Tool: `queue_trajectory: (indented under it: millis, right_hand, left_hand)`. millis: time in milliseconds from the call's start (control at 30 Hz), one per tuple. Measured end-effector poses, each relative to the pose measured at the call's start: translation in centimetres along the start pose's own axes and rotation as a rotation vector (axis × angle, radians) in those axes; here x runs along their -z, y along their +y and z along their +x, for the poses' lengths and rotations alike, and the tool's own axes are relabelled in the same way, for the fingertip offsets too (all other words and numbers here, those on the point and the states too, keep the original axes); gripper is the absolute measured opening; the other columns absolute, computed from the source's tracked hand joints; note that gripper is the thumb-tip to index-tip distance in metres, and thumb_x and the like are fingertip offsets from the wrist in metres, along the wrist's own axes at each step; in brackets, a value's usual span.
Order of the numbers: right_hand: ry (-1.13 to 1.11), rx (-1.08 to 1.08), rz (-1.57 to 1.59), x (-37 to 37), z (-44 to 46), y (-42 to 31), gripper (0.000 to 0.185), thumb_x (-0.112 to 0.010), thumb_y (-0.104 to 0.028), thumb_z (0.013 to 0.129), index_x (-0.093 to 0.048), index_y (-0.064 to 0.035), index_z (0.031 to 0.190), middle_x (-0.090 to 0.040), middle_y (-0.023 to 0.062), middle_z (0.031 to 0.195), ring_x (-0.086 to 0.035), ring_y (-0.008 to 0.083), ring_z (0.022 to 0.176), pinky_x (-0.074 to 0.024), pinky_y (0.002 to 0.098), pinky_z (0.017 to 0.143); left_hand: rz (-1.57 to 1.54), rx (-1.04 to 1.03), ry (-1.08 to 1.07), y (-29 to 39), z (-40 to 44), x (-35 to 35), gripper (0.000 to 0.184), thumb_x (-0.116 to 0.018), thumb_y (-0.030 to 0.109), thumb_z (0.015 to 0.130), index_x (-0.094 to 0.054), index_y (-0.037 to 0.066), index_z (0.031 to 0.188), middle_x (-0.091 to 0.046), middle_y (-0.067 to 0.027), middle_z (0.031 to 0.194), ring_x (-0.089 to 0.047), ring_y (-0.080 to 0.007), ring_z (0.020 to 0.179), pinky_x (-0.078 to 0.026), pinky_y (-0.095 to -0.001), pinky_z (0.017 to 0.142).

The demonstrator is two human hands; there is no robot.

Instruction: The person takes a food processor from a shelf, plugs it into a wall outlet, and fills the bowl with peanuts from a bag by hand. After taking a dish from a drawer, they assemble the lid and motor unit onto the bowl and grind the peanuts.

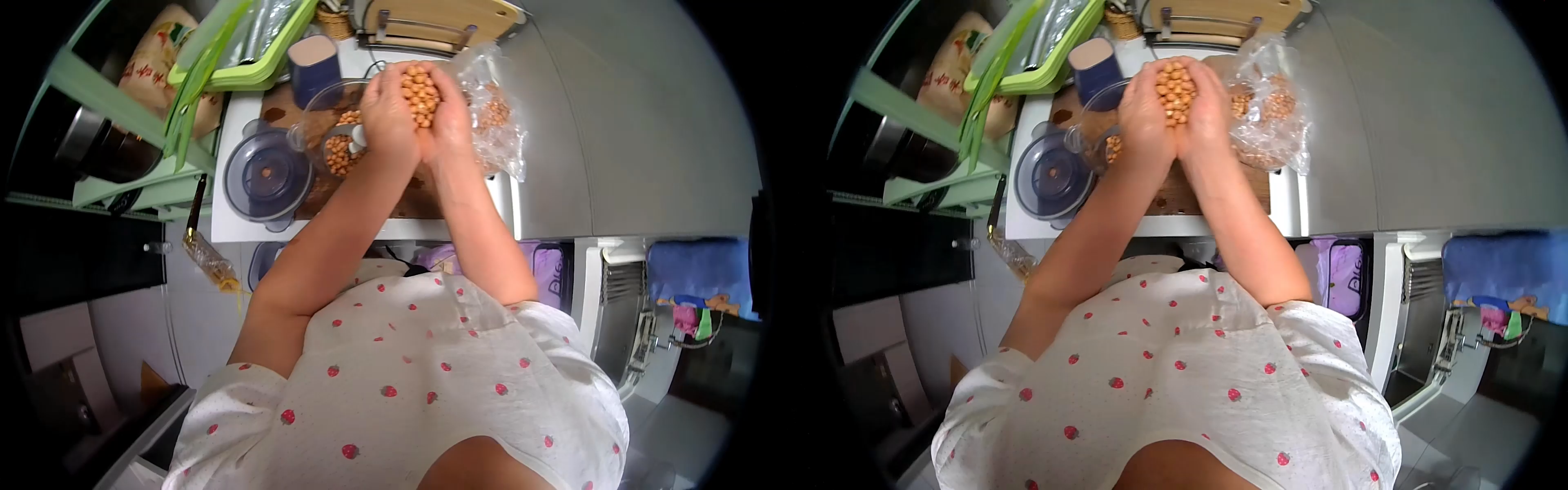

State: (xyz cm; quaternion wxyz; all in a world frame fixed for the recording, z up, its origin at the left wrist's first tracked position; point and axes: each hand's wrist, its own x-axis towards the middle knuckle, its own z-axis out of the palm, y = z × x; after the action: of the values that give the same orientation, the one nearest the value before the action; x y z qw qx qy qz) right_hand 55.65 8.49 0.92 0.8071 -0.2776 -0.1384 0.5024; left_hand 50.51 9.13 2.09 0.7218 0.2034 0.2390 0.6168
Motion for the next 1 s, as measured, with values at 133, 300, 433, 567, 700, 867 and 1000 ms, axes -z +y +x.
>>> queue_trajectory:
  millis: [133,300,433,567,700,867,1000]
  right_hand:
    - [0.012,0.021,0.01,-0.4,-0.5,-0.1,0.013,-0.048,-0.01,0.085,-0.054,0.0005,0.087,-0.057,0.0085,0.081,-0.057,0.0164,0.074,-0.0491,0.027,0.066]
    - [0.088,0.02,0.062,2.1,1.0,-2.4,0.013,-0.048,-0.01,0.085,-0.055,0.0002,0.087,-0.058,0.0082,0.082,-0.058,0.0165,0.074,-0.0491,0.0269,0.066]
    - [0.238,0.006,0.064,5.7,1.6,-5.0,0.012,-0.051,-0.01,0.083,-0.056,-0.0007,0.087,-0.059,0.0086,0.083,-0.058,0.0172,0.074,-0.0497,0.0279,0.066]
    - [0.324,-0.006,0.041,8.9,1.6,-5.7,0.012,-0.054,-0.01,0.081,-0.057,-0.0011,0.088,-0.059,0.0083,0.083,-0.059,0.018,0.074,-0.0502,0.0291,0.065]
    - [0.41,-0.049,0.022,10.5,1.7,-6.0,0.013,-0.053,-0.011,0.082,-0.057,-0.0009,0.089,-0.059,0.0083,0.084,-0.059,0.0183,0.075,-0.0504,0.0297,0.065]
    - [0.429,-0.054,0.014,12.4,2.1,-7.1,0.016,-0.05,-0.013,0.084,-0.056,-0.0003,0.093,-0.059,0.0093,0.086,-0.058,0.0196,0.077,-0.0501,0.0308,0.069]
    - [0.428,-0.071,0.032,12.8,3.4,-7.7,0.018,-0.05,-0.013,0.084,-0.056,0.0004,0.094,-0.058,0.0104,0.087,-0.058,0.0206,0.079,-0.05,0.0317,0.07]
  left_hand:
    - [-0.044,-0.004,-0.125,-0.4,0.3,0.5,0.022,-0.044,0.018,0.09,-0.054,-0.001,0.09,-0.058,-0.0075,0.084,-0.059,-0.0153,0.073,-0.051,-0.0251,0.066]
    - [-0.016,0.029,-0.068,-3.4,0.6,-1.6,0.023,-0.046,0.019,0.089,-0.056,0.0,0.084,-0.058,-0.0056,0.08,-0.057,-0.0122,0.069,-0.049,-0.0228,0.063]
    - [0.068,0.167,0.004,-7.8,0.7,-2.6,0.017,-0.051,0.018,0.084,-0.057,0.003,0.083,-0.058,-0.004,0.079,-0.056,-0.0118,0.068,-0.048,-0.0216,0.06]
    - [0.082,0.334,0.09,-10.8,0.0,-2.4,0.015,-0.05,0.016,0.082,-0.057,0.002,0.08,-0.057,-0.0032,0.077,-0.055,-0.0113,0.066,-0.047,-0.0223,0.059]
    - [0.188,0.365,0.114,-13.1,0.1,-1.5,0.017,-0.051,0.017,0.084,-0.057,0.002,0.083,-0.058,-0.0042,0.078,-0.056,-0.0124,0.068,-0.048,-0.0243,0.06]
    - [0.217,0.337,0.109,-15.1,-0.4,-2.2,0.017,-0.052,0.018,0.086,-0.057,0.001,0.087,-0.058,-0.0054,0.082,-0.057,-0.0134,0.07,-0.05,-0.0247,0.062]
    - [0.213,0.339,0.095,-16.3,0.8,-2.4,0.018,-0.052,0.018,0.086,-0.057,0.001,0.088,-0.058,-0.006,0.085,-0.058,-0.0134,0.071,-0.05,-0.0251,0.062]
